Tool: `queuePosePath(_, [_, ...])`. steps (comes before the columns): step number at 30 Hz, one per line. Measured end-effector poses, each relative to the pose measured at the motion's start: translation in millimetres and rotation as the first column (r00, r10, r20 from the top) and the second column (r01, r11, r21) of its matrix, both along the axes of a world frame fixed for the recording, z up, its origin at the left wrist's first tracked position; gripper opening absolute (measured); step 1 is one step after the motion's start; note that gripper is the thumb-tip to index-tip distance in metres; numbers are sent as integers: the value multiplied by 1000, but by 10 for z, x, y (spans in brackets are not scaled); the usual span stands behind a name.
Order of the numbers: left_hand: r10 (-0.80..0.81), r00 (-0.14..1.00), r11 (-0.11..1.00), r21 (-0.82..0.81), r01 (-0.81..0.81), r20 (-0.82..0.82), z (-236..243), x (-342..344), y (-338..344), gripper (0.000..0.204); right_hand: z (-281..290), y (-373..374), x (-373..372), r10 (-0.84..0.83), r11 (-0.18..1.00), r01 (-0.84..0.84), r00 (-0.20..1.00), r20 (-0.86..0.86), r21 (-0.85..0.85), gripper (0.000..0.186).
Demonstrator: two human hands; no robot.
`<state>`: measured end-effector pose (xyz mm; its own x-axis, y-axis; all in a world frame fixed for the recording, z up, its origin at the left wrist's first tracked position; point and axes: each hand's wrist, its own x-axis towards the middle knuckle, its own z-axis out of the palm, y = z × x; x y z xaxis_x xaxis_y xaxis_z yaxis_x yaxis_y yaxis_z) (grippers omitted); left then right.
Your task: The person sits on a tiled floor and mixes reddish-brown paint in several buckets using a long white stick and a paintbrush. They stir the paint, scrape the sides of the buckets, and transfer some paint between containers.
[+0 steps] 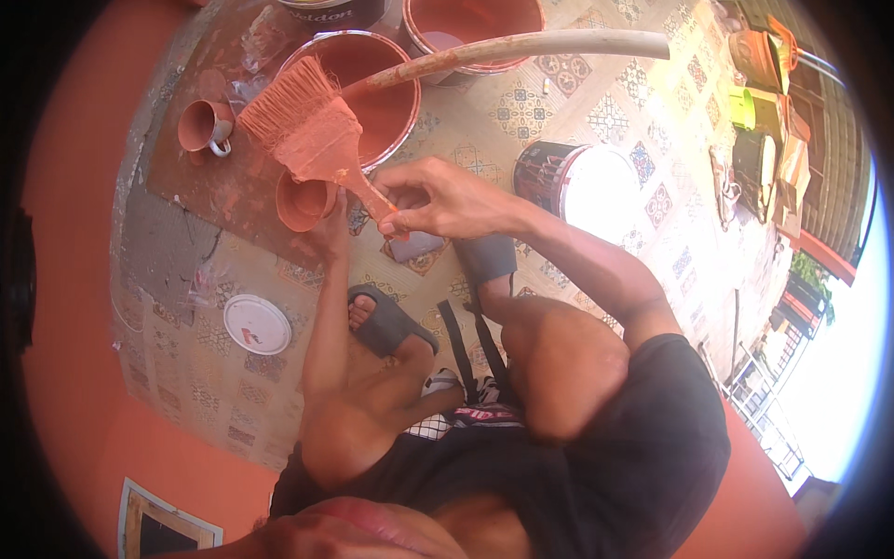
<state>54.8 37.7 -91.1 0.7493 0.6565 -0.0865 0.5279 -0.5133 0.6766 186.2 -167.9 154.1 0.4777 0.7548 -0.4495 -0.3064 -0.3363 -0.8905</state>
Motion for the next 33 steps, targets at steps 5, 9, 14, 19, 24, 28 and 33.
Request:
queuePosePath(5, [24, 973, 979, -200, 23, 229, 144, -215, -5, 68, 88, -4, -15, -53, 996, 50, 998, 34, 80, 22])
queuePosePath(9, [-10, 993, 926, -374, 55, 119, 732, -452, -24, 59, 408, -12, -65, -62, 996, 68, 993, -96, 57, 19])
queuePosePath(14, [-223, 972, 856, -462, 230, 71, 1935, -619, 90, 80, 1255, -134, -277, -164, 983, 173, 978, -127, 62, 18])
queuePosePath(19, [-455, 753, 771, -214, 600, 474, 3313, -442, 89, 92, 2555, -409, -743, -268, 960, 279, 941, -205, 25, 23])
queuePosePath(24, [-574, 586, 656, -107, 747, 572, 4909, -230, -135, 93, 4083, -828, -1467, -470, 874, 485, 859, -205, 30, 19])
queuePosePath(28, [-574, 535, 572, -163, 804, 620, 6125, -182, -752, 91, 5101, -1366, -2070, -629, 760, 648, 752, -197, 44, 24])
queuePosePath(33, [-606, 472, 391, -277, 878, 641, 7620, -316, -1614, 85, 6074, -2033, -2744, -812, 534, 839, 544, -211, 107, 33])
